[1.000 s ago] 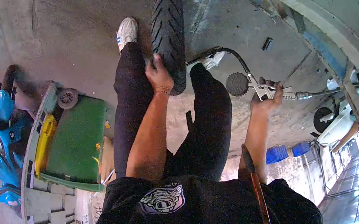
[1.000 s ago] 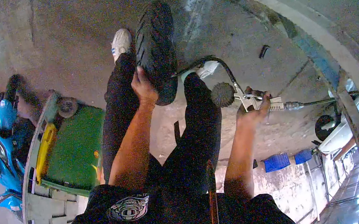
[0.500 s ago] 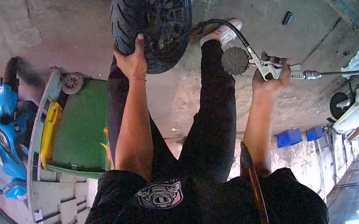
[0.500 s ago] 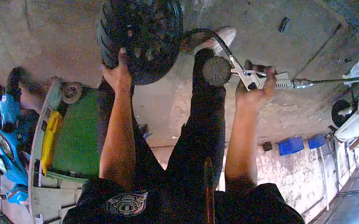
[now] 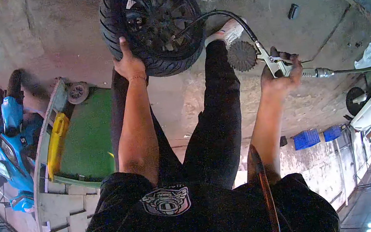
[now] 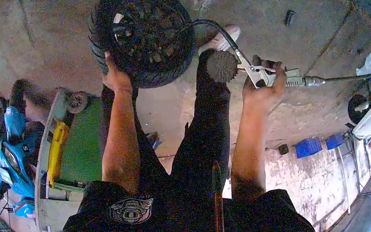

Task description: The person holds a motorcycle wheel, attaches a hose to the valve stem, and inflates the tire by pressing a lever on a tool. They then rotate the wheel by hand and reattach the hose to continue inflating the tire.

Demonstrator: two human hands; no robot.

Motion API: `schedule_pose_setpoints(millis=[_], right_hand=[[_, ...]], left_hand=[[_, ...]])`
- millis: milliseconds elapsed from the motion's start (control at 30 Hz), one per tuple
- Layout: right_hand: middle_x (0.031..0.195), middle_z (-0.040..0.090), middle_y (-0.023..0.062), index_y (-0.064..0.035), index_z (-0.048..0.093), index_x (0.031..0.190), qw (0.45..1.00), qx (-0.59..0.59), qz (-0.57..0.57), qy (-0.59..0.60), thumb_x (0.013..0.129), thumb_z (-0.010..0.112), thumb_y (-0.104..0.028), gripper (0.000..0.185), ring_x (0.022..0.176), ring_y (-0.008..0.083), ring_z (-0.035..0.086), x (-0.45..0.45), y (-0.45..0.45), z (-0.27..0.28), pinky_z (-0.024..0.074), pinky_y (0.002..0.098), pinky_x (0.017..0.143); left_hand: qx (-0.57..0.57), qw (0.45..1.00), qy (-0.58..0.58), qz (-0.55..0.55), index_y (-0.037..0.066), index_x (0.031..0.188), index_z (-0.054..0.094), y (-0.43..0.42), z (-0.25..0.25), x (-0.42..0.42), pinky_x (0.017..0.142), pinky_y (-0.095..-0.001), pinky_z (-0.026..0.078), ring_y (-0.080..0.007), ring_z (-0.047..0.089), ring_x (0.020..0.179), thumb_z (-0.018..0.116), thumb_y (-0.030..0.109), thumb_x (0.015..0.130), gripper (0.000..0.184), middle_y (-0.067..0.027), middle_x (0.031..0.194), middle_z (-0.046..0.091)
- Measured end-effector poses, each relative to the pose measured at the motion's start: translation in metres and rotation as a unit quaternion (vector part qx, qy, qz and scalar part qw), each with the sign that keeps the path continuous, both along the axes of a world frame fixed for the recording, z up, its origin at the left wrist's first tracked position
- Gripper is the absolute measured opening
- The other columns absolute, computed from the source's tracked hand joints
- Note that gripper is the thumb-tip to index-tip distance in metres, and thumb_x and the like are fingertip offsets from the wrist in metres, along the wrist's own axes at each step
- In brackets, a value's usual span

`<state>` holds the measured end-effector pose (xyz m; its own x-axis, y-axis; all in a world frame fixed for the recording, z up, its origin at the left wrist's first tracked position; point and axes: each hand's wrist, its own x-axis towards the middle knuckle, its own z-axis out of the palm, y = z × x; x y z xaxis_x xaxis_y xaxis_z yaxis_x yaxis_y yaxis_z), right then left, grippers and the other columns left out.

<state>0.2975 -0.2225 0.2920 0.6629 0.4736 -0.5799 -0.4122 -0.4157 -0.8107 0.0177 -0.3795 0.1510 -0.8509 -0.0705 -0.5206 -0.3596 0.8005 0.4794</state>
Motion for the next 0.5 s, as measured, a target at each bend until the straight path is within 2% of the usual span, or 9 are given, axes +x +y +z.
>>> schedule_pose_setpoints(millis=[100,167,267,333,400,467,500], right_hand=[[0.077,0.056,0.0066,-0.0066,0.053,0.084,1.0,0.015,-0.008,0.015,0.082,0.055,-0.022,0.016,0.075,0.0238,0.057,-0.005,-0.001,0.0,0.0474,0.0534,0.086],[0.078,0.056,0.0073,-0.0068,0.053,0.085,1.0,0.008,0.025,0.009,0.081,0.055,-0.023,0.017,0.074,0.0249,0.058,-0.005,0.0,-0.001,0.0471,0.0537,0.087],[0.079,0.057,0.008,-0.0068,0.053,0.086,1.0,0.022,0.009,0.011,0.08,0.056,-0.024,0.018,0.075,0.0255,0.058,-0.009,0.003,-0.002,0.0471,0.0535,0.086],[0.079,0.057,0.0081,-0.0066,0.053,0.086,1.0,0.026,0.014,0.009,0.08,0.056,-0.024,0.018,0.075,0.0256,0.058,-0.003,0.004,-0.005,0.0471,0.0533,0.086],[0.079,0.057,0.0082,-0.0064,0.053,0.087,0.999,0.03,0.018,0.007,0.081,0.055,-0.024,0.018,0.074,0.0258,0.058,0.005,0.002,-0.011,0.0471,0.0531,0.087],[0.084,0.058,0.0096,-0.0052,0.054,0.093,0.997,0.044,0.056,0.028,0.082,0.062,-0.033,0.031,0.081,0.0263,0.06,0.008,0.001,-0.012,0.0519,0.045,0.082],[0.084,0.058,0.0096,-0.0052,0.054,0.093,0.997,0.043,0.057,0.028,0.082,0.062,-0.033,0.031,0.081,0.0263,0.06,0.009,0.001,-0.012,0.0519,0.045,0.082]], left_hand=[[-0.004,1.0,0.017,-0.016,-0.024,0.126,0.032,0.001,0.003,-0.003,0.104,-0.0362,0.031,-0.0367,0.043,0.122,0.065,0.069,0.066,0.116,-0.0346,0.128,0.043],[-0.007,0.999,0.019,-0.027,-0.024,0.126,0.032,0.008,0.011,-0.002,0.104,-0.0362,0.031,-0.0362,0.043,0.122,0.065,0.069,0.066,0.115,-0.0348,0.127,0.044],[-0.058,0.998,0.014,-0.005,-0.021,0.124,0.038,0.014,0.024,0.008,0.1,-0.0366,0.035,-0.0347,0.048,0.117,0.068,0.063,0.069,0.105,-0.0314,0.123,0.049],[0.029,0.999,0.041,-0.011,-0.016,0.121,0.045,0.018,0.029,0.013,0.096,-0.0364,0.039,-0.0331,0.053,0.109,0.071,0.056,0.071,0.091,-0.0265,0.119,0.054],[-0.009,0.999,0.05,-0.008,-0.015,0.119,0.046,0.019,0.028,0.015,0.094,-0.036,0.041,-0.032,0.055,0.107,0.072,0.052,0.071,0.086,-0.0243,0.118,0.056],[-0.046,0.997,0.059,-0.007,-0.013,0.118,0.048,0.017,0.024,0.014,0.092,-0.0356,0.042,-0.0309,0.056,0.104,0.074,0.048,0.072,0.081,-0.0221,0.116,0.057],[-0.011,0.998,0.059,0.005,-0.013,0.118,0.048,0.015,0.02,0.014,0.092,-0.0354,0.042,-0.0303,0.056,0.104,0.075,0.047,0.072,0.08,-0.0219,0.116,0.057]])
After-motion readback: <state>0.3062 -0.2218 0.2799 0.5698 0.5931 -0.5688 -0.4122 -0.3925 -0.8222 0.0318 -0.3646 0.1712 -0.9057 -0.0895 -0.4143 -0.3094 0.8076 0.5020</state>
